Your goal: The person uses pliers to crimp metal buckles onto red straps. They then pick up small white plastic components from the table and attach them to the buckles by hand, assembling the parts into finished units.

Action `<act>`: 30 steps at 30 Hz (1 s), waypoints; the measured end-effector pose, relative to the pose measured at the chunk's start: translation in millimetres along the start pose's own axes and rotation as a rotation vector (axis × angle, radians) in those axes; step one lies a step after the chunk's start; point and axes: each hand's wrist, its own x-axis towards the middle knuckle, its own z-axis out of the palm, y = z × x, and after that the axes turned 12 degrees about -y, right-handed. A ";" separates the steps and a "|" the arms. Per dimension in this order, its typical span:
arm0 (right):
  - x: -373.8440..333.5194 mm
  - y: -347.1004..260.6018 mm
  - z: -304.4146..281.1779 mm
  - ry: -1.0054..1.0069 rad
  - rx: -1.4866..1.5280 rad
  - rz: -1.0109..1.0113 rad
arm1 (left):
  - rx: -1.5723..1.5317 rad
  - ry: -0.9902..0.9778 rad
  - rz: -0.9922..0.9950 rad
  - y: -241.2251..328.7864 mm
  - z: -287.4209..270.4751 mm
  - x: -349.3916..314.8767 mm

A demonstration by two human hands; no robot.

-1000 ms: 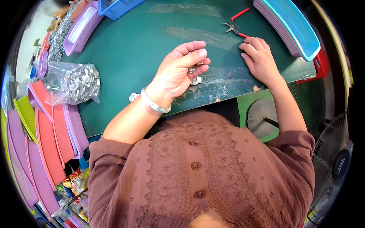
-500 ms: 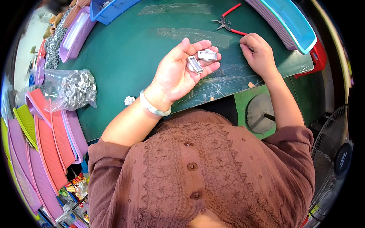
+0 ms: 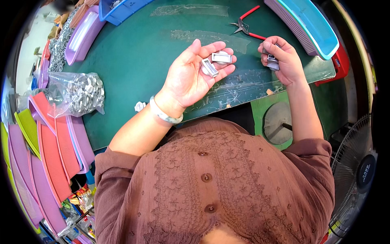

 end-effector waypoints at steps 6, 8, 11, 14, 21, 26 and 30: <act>-7.8 1.1 22.0 -0.135 0.085 0.065 | -0.017 -0.034 0.010 1.3 -1.0 -0.9; -9.2 1.5 26.6 -0.148 0.073 0.077 | -0.015 -0.047 0.020 2.0 -0.7 -2.3; -11.7 0.0 34.0 -0.188 0.069 0.079 | -0.048 -0.079 0.054 4.0 -2.3 -4.0; -14.5 -1.2 40.0 -0.224 0.049 0.091 | 0.035 -0.093 0.065 4.0 -0.8 -6.5; -14.5 -5.3 63.0 -0.247 -0.219 0.073 | 0.043 -0.115 0.053 4.1 -3.2 -8.6; -8.6 -0.3 74.1 -0.220 -0.453 -0.079 | 0.029 -0.084 0.068 4.4 -3.0 -9.3; -3.6 4.6 73.0 -0.189 -0.485 -0.046 | 0.027 -0.086 0.075 3.8 -2.7 -10.0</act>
